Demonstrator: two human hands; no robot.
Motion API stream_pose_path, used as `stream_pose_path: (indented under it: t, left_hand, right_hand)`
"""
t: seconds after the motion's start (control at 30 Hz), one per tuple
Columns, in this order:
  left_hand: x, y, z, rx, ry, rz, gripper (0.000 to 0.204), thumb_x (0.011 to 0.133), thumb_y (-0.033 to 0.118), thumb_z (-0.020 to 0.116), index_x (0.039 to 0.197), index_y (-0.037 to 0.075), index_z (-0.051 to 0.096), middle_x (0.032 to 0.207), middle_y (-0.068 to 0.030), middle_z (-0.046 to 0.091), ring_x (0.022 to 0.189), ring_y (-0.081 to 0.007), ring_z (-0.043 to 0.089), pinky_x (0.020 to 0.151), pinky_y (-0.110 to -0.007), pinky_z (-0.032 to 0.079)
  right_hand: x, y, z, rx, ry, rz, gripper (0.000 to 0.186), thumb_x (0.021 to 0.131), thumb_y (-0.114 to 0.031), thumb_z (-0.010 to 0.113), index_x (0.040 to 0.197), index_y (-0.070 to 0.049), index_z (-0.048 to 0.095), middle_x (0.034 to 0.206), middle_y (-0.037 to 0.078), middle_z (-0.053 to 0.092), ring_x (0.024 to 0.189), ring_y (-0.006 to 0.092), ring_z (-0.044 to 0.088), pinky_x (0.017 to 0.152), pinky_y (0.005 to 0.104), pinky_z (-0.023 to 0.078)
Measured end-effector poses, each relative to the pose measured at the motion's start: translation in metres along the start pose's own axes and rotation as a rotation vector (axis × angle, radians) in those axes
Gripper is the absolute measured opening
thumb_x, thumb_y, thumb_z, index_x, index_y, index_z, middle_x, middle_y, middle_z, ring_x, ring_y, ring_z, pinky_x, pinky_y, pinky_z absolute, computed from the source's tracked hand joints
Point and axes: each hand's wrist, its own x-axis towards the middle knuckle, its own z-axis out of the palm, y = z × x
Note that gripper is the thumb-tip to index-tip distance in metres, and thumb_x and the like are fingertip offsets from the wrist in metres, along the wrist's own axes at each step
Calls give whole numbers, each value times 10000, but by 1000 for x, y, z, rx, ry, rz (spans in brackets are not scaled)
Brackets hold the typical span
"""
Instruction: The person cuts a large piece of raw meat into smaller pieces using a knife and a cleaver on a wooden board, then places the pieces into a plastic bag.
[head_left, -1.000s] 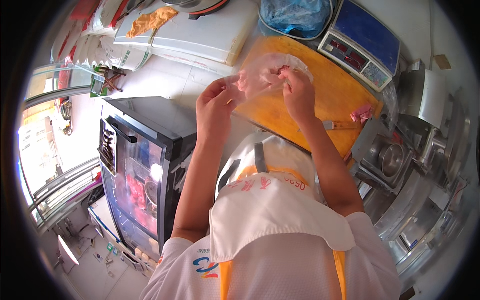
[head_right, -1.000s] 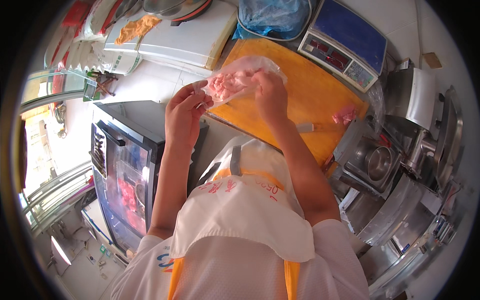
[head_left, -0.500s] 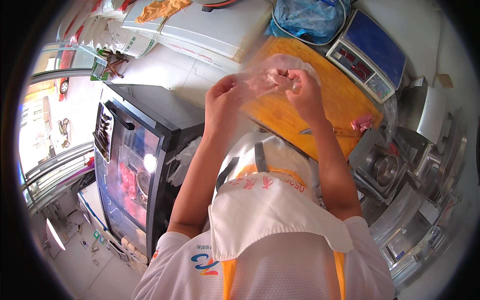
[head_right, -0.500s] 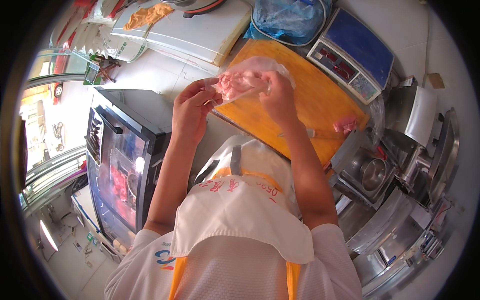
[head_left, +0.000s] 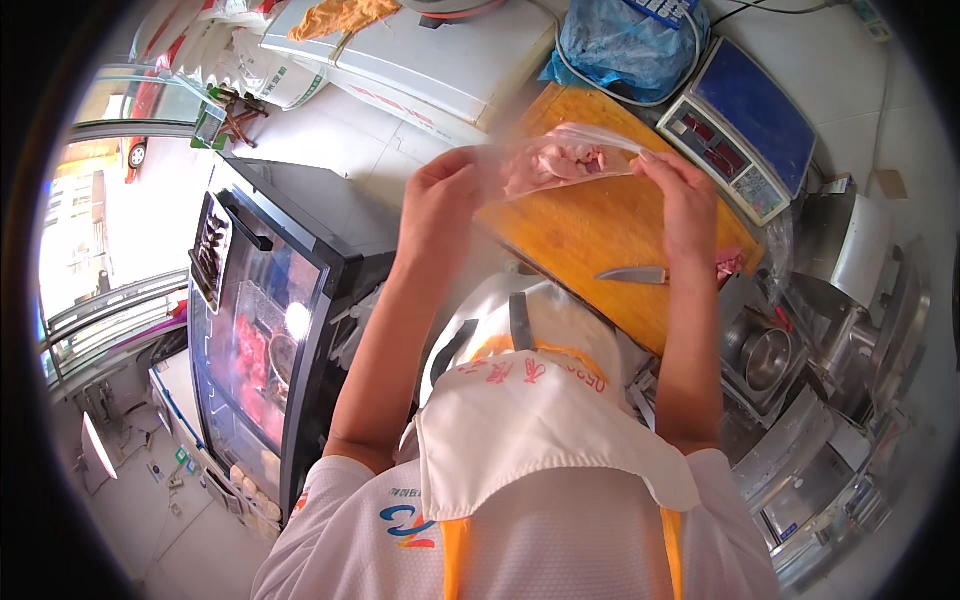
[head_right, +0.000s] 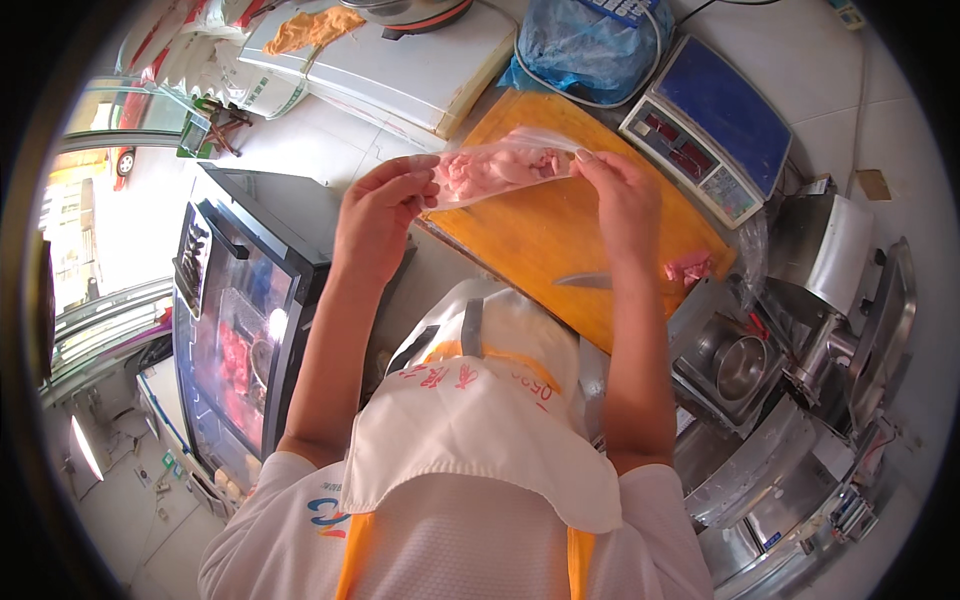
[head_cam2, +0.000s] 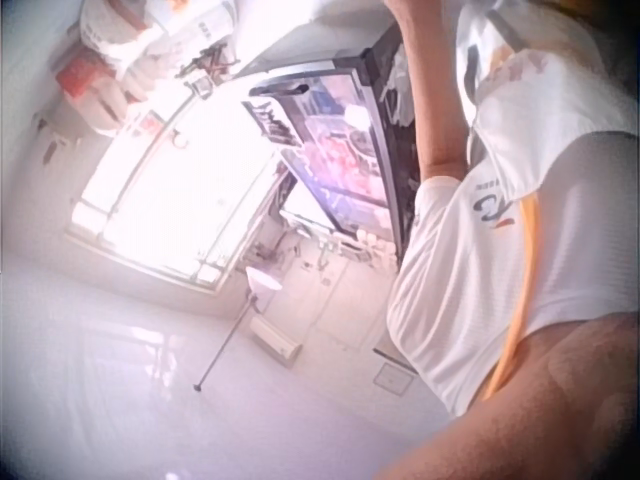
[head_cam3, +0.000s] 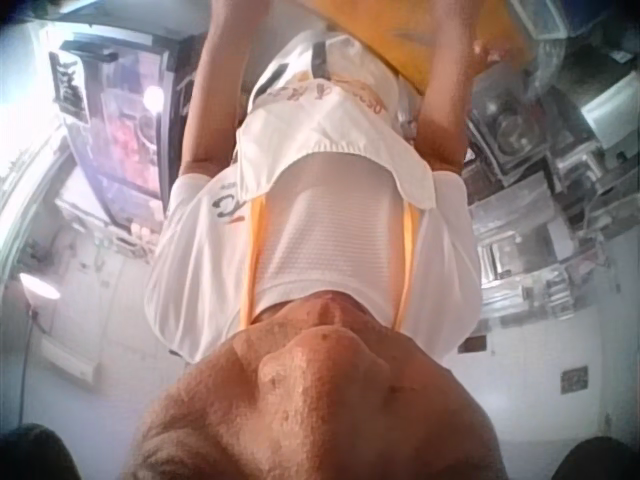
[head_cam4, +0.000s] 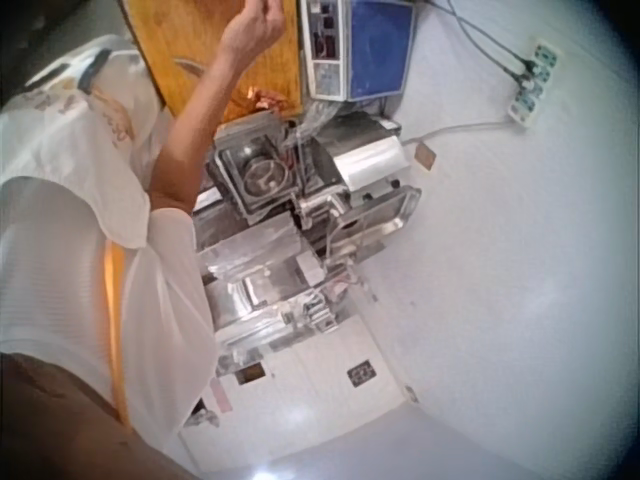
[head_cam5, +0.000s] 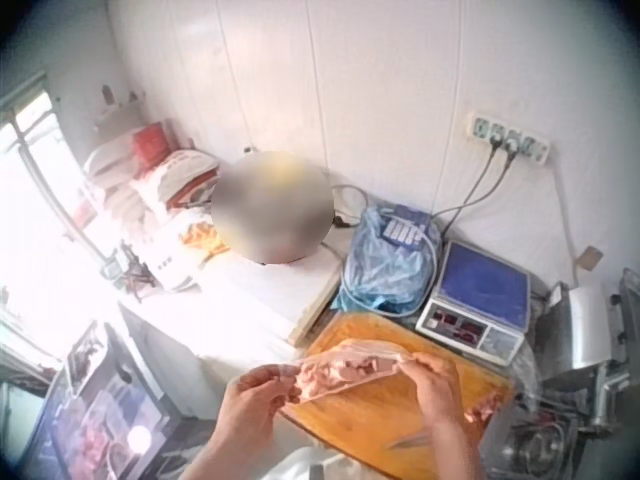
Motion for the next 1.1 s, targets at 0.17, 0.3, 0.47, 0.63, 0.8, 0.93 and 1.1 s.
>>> stream_pose_path:
  t: [0.17,0.3,0.47,0.63,0.8,0.93,1.1]
  left_hand:
    - [-6,13,6,-36,-43,49,209,977,58,655,1144,-58,704,981,-89,717,910,-174,688,881,-314,539]
    - [19,-16,2,167,-153,-37,201,1000,116,661,1128,-31,707,958,-72,714,912,-162,692,880,-303,533]
    - [23,-29,5,183,-163,31,189,999,133,669,1118,-8,710,945,-61,713,901,-156,691,872,-304,542]
    - [34,-1,17,163,-120,-29,176,992,123,651,1099,-7,700,932,-76,703,886,-182,699,841,-324,577]
    - [50,-7,23,31,-30,-135,179,1023,104,611,1151,-6,670,933,-66,694,889,-188,703,872,-357,597]
    - [43,-7,21,30,-72,-101,175,1021,113,623,1146,2,672,938,-52,698,896,-176,704,888,-357,581]
    - [41,-13,23,16,-80,-96,167,1016,117,629,1133,11,682,948,-50,704,903,-170,707,892,-353,576]
  right_hand:
    - [-18,-37,-3,268,-80,-69,228,1018,-191,667,890,-6,706,817,26,663,854,139,640,892,290,487]
    - [-8,-4,-27,47,-119,86,227,1041,-200,651,884,-36,668,829,18,651,805,126,615,827,286,484]
    - [-26,17,-41,126,-51,113,209,1053,-215,655,924,-53,678,812,-2,632,800,107,611,772,261,473]
    - [-22,12,-42,225,-75,27,235,1063,-258,653,1038,-29,701,897,9,680,883,116,644,847,265,489]
    - [-14,20,-29,-374,266,-376,201,978,-89,695,1167,-21,684,1103,96,691,1042,239,652,929,365,498]
    - [-52,22,-18,-757,147,-782,490,851,-38,784,1312,-65,621,1200,156,642,1135,354,601,947,437,498]
    - [-50,63,31,-892,-37,-652,531,755,-72,850,1238,-81,628,1106,147,641,1039,376,601,876,467,509]
